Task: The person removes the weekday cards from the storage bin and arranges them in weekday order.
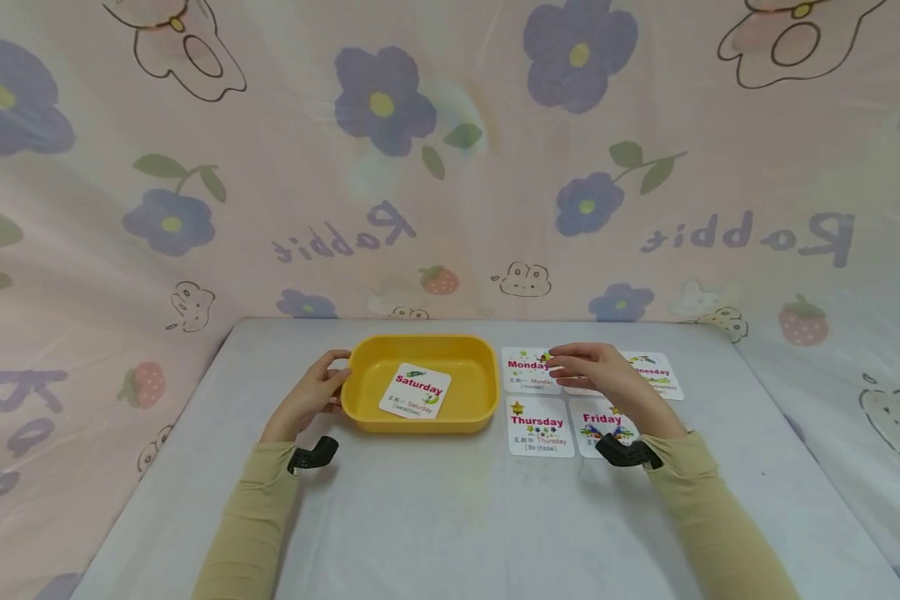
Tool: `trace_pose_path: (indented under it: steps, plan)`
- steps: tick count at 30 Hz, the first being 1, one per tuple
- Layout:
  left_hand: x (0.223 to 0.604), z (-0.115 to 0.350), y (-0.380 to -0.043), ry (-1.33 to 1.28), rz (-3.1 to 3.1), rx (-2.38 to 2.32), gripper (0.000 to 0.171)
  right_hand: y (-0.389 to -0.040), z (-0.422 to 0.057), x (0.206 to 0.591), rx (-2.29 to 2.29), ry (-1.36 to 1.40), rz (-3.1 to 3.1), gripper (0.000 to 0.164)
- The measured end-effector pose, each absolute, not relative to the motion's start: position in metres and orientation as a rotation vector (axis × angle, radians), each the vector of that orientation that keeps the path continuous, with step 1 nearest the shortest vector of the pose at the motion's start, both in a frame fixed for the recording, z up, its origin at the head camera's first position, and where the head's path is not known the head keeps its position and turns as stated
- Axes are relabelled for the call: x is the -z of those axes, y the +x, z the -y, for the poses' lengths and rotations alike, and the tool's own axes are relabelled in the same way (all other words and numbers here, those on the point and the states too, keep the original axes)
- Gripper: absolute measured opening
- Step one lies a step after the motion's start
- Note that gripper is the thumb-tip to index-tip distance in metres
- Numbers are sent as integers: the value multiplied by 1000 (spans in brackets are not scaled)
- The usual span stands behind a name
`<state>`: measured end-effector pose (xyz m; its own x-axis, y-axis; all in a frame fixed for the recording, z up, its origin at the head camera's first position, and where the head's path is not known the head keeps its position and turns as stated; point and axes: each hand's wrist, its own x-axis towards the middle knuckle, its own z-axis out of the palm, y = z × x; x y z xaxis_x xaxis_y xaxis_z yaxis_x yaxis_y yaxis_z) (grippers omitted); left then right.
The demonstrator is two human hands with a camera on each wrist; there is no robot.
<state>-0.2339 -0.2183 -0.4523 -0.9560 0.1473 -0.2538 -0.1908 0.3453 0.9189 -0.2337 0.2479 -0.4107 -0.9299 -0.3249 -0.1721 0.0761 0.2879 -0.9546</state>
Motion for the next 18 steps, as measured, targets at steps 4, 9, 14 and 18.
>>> trace_pose_path:
  steps: [4, 9, 14, 18]
  plan:
    - [451, 217, -236, -32, -2321, -1636, 39, -239, -230, 402, 1667, -284, -2220, 43]
    - [449, 220, -238, -24, -2315, -1616, 41, -244, -201, 394, 1639, -326, -2186, 42]
    - [446, 223, -239, 4, -2333, -1576, 43, -247, -168, 393, 1625, -374, -2116, 42]
    - [443, 223, -240, -15, -2352, -1546, 43, -251, -145, 397, 1628, -378, -2065, 39]
